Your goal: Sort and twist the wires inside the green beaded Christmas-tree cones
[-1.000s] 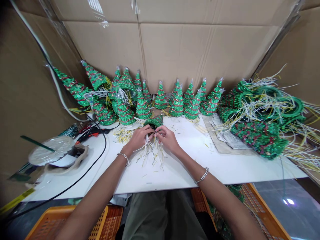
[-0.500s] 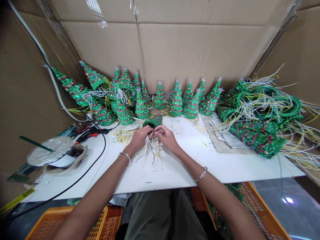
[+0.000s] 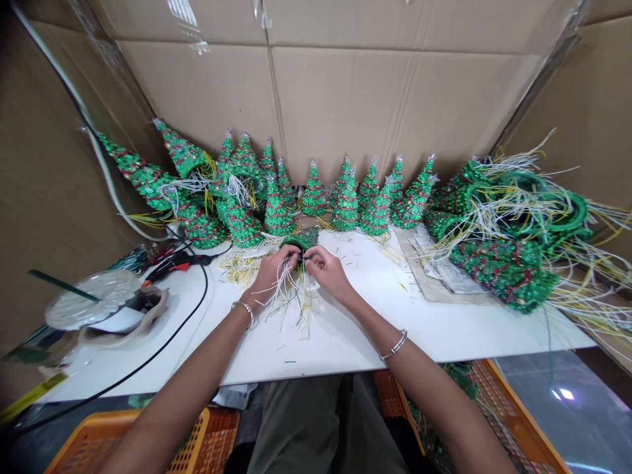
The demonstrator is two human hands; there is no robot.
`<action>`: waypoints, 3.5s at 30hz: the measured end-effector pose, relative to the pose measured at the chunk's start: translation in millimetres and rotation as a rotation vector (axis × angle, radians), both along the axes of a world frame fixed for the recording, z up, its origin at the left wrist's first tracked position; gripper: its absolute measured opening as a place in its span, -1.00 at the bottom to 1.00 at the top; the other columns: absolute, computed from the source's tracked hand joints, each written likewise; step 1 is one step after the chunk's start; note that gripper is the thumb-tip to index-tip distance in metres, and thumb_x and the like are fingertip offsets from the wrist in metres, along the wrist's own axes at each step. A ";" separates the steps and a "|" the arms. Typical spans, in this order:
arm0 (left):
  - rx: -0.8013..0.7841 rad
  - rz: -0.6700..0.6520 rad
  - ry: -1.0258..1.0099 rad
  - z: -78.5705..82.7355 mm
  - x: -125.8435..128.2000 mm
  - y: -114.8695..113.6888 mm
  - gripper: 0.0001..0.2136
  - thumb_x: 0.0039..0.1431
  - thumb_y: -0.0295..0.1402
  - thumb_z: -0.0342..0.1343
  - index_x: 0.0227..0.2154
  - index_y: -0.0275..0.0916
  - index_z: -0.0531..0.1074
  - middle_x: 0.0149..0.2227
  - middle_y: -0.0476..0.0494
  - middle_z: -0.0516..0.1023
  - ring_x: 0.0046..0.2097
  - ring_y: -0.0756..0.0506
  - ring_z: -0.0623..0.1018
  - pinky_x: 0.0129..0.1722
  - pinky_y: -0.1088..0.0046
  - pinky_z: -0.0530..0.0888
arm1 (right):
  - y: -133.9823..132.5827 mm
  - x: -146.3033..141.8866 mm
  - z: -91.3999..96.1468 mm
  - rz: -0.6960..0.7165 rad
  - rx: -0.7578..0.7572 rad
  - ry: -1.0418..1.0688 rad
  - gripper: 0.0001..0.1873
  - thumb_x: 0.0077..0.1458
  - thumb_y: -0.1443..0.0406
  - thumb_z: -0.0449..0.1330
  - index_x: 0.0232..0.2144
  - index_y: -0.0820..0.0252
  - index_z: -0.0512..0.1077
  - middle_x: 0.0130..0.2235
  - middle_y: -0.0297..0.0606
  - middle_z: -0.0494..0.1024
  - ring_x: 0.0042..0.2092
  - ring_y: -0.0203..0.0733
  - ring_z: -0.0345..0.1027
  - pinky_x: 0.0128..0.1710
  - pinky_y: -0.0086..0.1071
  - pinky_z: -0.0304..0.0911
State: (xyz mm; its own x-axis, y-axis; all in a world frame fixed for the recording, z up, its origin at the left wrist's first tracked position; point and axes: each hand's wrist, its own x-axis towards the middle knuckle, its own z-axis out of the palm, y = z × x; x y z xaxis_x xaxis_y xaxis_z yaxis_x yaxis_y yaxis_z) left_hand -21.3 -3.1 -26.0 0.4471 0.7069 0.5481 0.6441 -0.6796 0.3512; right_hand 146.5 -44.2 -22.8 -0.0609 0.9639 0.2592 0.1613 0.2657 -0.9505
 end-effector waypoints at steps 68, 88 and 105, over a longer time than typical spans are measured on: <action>-0.440 -0.172 -0.831 -1.4 4.8 9.3 -0.78 0.16 -0.15 0.10 -0.27 -0.19 0.36 -0.32 -0.06 0.39 -0.35 0.00 0.37 -0.41 0.51 0.29 | 2.9 -8.1 -16.3 0.179 0.224 -0.362 -0.51 0.08 0.34 0.12 0.09 0.06 0.25 -0.52 -0.51 0.20 -0.52 -0.36 0.05 -0.45 -0.47 0.00; -0.577 -0.129 -0.948 1.9 4.3 11.6 -0.73 0.13 -0.09 0.13 -0.33 -0.21 0.35 -0.46 0.04 0.32 -0.59 0.11 0.18 -0.65 0.58 0.10 | 3.5 -9.2 -5.7 0.239 0.156 -0.899 -0.76 0.05 0.33 0.09 -0.21 0.02 0.44 -0.46 -0.41 0.46 -0.44 -0.29 0.24 -0.44 -0.46 -0.07; -0.711 -0.209 -1.075 7.2 -0.9 15.7 -0.65 0.07 0.00 0.15 -0.45 -0.21 0.31 -0.63 0.14 0.13 -0.66 0.14 0.10 -0.71 0.61 0.04 | -6.9 5.3 10.7 0.185 0.218 -1.094 -0.87 0.03 0.30 0.08 -0.42 0.10 0.45 -0.32 -0.34 0.54 -0.30 -0.23 0.32 -0.46 -0.41 -0.11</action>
